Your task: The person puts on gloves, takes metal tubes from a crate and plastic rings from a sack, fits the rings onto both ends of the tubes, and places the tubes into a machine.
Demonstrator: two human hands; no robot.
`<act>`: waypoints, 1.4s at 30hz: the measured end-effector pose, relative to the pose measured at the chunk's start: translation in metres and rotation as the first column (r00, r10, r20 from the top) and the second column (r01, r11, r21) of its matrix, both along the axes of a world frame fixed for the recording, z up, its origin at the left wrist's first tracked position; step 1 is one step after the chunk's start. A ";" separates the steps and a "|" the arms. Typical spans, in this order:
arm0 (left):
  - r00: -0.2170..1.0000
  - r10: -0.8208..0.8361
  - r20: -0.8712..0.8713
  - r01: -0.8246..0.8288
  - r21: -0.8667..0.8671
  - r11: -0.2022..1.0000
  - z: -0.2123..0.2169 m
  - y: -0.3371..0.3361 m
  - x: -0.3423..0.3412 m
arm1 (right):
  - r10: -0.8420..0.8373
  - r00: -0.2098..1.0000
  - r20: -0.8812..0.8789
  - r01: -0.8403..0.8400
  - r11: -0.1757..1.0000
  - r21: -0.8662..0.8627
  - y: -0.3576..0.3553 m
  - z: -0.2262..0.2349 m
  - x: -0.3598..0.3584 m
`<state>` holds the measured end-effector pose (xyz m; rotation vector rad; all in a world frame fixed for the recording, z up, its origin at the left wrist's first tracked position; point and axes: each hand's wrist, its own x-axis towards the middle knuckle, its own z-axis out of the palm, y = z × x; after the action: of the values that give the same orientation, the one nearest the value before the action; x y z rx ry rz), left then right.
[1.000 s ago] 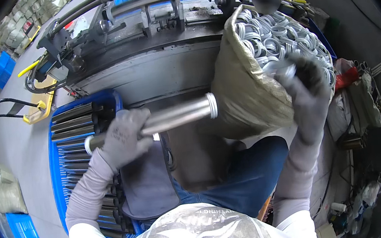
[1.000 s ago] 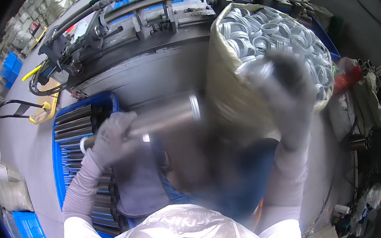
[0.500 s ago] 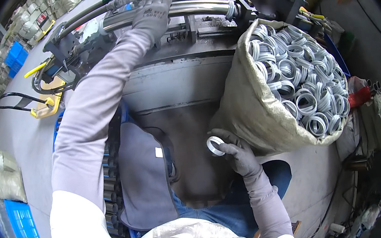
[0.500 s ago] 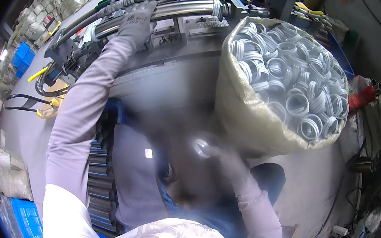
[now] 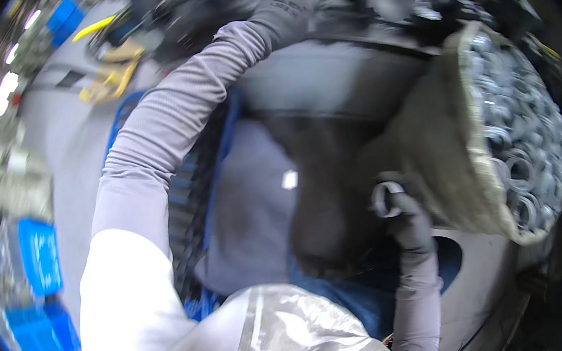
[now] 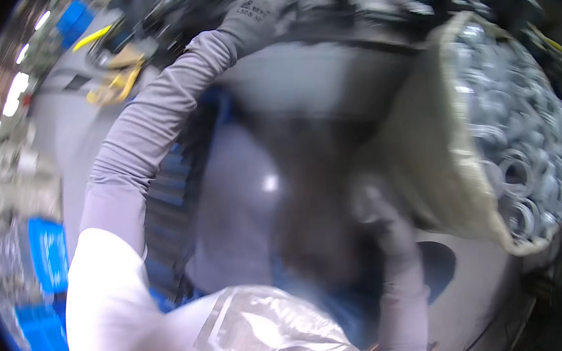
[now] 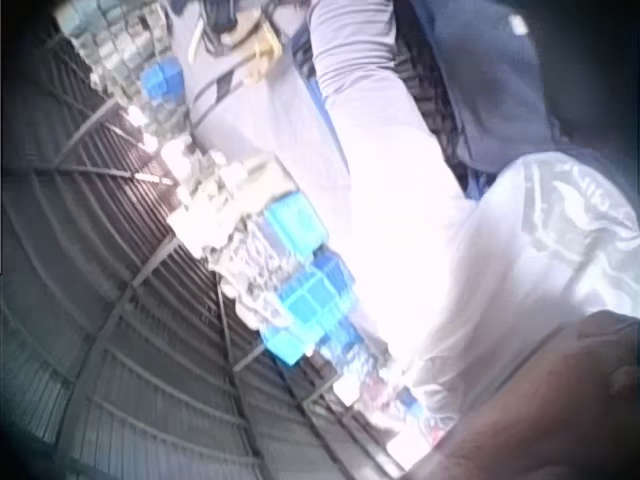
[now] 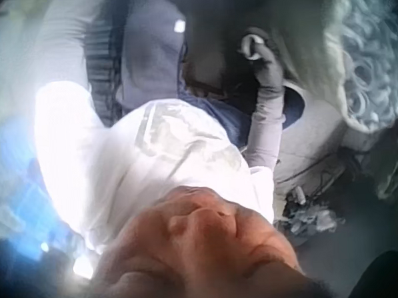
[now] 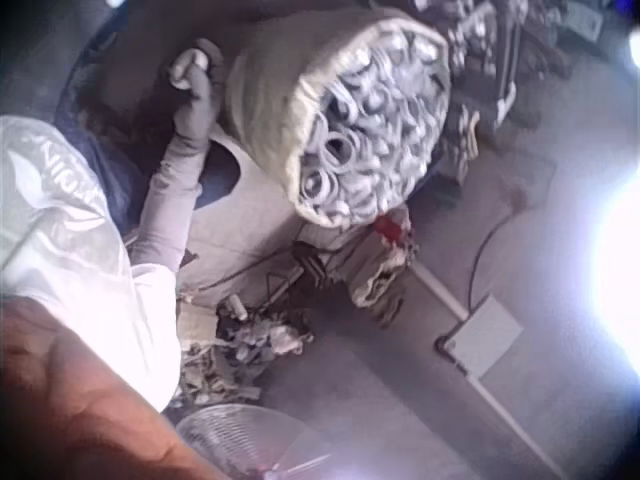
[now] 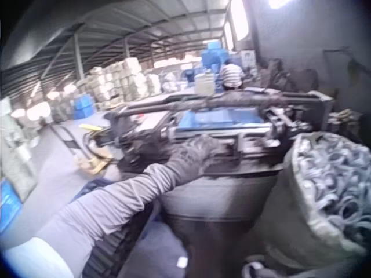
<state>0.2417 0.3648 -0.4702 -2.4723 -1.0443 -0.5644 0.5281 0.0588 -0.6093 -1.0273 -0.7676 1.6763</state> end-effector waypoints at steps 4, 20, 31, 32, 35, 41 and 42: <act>0.981 0.092 0.169 -0.061 -0.180 0.982 -0.068 -0.108 -0.159 | -0.011 0.999 0.031 0.008 0.995 0.104 -0.010 0.011 0.001; 0.750 0.580 -0.317 -0.661 -0.393 0.639 -0.236 -0.336 -0.360 | -0.167 0.985 -0.052 0.166 0.986 -0.009 -0.013 0.003 -0.042; 0.981 0.060 0.184 0.013 -0.372 0.928 -0.012 -0.301 -0.098 | -0.233 0.961 -0.151 0.237 0.972 0.005 -0.001 0.008 -0.080; 0.990 0.002 0.141 0.053 -0.381 0.923 -0.008 -0.305 -0.077 | -0.264 0.964 -0.023 0.265 0.961 0.074 0.000 0.008 -0.083; 0.997 -0.051 0.065 0.076 -0.462 0.883 -0.025 -0.293 -0.035 | -0.273 0.942 0.197 0.214 0.937 0.276 -0.003 -0.004 -0.070; 0.997 -0.060 0.056 0.080 -0.512 0.855 -0.057 -0.279 -0.020 | -0.409 0.875 0.261 0.234 0.827 0.510 -0.006 -0.002 -0.075; 0.997 -0.066 0.039 0.076 -0.485 0.871 -0.059 -0.278 -0.018 | -0.448 0.834 0.323 0.226 0.811 0.540 -0.006 0.001 -0.076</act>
<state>0.2232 0.0871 -0.5291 -2.9566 -1.2310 -0.3806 0.4525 0.0525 -0.6082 -1.1090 -1.1446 0.8662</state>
